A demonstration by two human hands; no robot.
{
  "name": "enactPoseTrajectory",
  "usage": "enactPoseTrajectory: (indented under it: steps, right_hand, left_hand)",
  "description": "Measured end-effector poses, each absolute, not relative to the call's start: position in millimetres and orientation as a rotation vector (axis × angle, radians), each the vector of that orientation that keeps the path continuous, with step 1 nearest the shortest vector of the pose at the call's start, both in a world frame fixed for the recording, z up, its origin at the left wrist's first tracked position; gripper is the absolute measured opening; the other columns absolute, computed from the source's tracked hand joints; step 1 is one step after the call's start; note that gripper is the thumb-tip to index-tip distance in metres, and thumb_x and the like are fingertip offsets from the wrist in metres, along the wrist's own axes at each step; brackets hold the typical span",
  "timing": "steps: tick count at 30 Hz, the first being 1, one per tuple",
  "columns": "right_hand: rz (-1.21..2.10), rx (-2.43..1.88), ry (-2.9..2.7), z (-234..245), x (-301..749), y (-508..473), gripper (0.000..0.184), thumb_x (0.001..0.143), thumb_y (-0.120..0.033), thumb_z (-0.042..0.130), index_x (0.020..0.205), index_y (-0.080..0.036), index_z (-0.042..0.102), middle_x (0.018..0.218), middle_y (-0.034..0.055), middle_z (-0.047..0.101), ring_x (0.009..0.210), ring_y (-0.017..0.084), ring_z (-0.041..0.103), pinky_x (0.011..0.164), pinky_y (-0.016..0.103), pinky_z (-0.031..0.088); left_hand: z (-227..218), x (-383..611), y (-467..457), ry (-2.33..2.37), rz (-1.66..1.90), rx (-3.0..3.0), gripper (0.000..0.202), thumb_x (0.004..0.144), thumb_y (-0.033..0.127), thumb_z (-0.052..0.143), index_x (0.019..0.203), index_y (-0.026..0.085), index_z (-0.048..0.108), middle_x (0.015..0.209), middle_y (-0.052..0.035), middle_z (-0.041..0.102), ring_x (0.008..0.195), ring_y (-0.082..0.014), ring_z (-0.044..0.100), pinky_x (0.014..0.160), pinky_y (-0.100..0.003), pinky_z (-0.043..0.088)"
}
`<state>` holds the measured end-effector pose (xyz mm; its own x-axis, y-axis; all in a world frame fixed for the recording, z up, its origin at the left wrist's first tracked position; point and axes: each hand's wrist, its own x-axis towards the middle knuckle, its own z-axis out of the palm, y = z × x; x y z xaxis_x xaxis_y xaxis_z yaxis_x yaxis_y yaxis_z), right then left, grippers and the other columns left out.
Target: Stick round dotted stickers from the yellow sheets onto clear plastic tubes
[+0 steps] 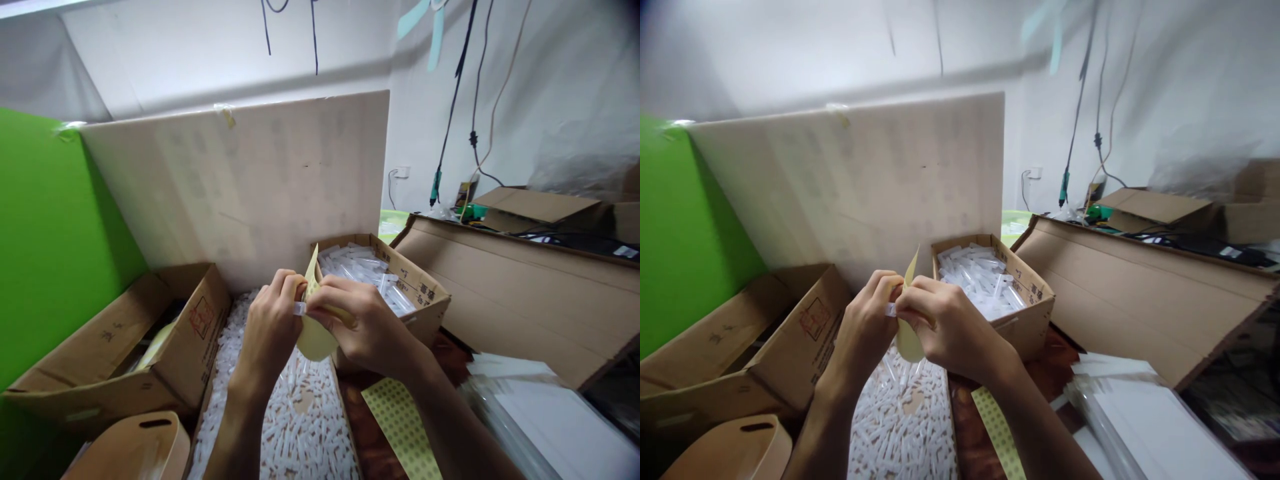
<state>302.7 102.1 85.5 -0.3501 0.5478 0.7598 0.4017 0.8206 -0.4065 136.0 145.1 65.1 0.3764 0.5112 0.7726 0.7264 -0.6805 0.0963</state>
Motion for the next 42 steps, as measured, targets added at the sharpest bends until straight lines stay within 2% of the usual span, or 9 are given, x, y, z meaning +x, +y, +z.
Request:
enactPoseTrajectory:
  steps: [4,10,22,27,35,42]
  right_hand:
    - [0.171,-0.711,-1.976,84.9,301.5,102.6,0.015,0.094,-0.004,0.057,0.086,-0.015,0.064,0.086,0.002,0.061,0.079,0.012,0.057,0.073,0.025,0.045]
    - [0.13,-0.763,-1.961,84.3,297.5,102.2,0.012,0.096,-0.009,0.057,0.088,-0.015,0.063,0.084,0.0015,0.059,0.078,0.012,0.057,0.073,0.025,0.044]
    - [0.048,-0.795,-1.97,83.8,294.4,100.1,0.012,0.096,-0.01,0.055,0.087,-0.016,0.061,0.084,0.0031,0.06,0.079,0.015,0.057,0.073,0.029,0.045]
    - [0.068,-0.783,-1.97,83.9,294.9,100.5,0.015,0.097,-0.009,0.053,0.086,-0.017,0.06,0.083,0.0027,0.059,0.077,0.015,0.056,0.071,0.029,0.044]
    - [0.13,-0.725,-1.96,82.8,295.7,103.0,0.018,0.096,-0.003,0.053,0.087,-0.016,0.061,0.083,0.0009,0.057,0.076,0.013,0.055,0.07,0.026,0.042]
    - [0.086,-0.77,-1.956,82.9,296.7,102.7,0.014,0.098,-0.009,0.056,0.088,-0.017,0.062,0.083,0.0015,0.06,0.077,0.014,0.058,0.07,0.028,0.044]
  left_hand:
    - [64.7,135.9,144.3,-1.102,-1.168,-2.363,0.017,0.095,0.004,0.051,0.093,0.021,0.052,0.099,-0.0012,0.061,0.073,-0.0175,0.056,0.067,-0.03,0.042]
    - [64.8,134.8,144.4,-1.114,-1.132,-2.347,0.016,0.095,0.005,0.053,0.094,0.02,0.054,0.099,-0.0017,0.063,0.074,-0.0178,0.055,0.068,-0.031,0.042]
    - [65.7,134.1,143.6,-1.142,-1.133,-2.33,0.011,0.098,0.01,0.054,0.095,0.02,0.055,0.101,-0.0028,0.064,0.073,-0.0171,0.055,0.068,-0.031,0.043]
    - [66.5,134.2,144.6,-1.139,-1.157,-2.347,0.013,0.097,0.007,0.053,0.094,0.02,0.055,0.1,-0.0025,0.063,0.074,-0.0175,0.057,0.068,-0.031,0.044]
    - [67.3,135.7,144.3,-1.161,-1.204,-2.411,0.014,0.096,0.006,0.052,0.093,0.02,0.053,0.099,-0.0017,0.061,0.075,-0.0176,0.057,0.067,-0.03,0.044]
    - [67.0,134.6,144.2,-1.142,-1.178,-2.398,0.016,0.096,0.004,0.051,0.093,0.02,0.054,0.1,-0.0024,0.061,0.077,-0.0179,0.057,0.07,-0.031,0.045]
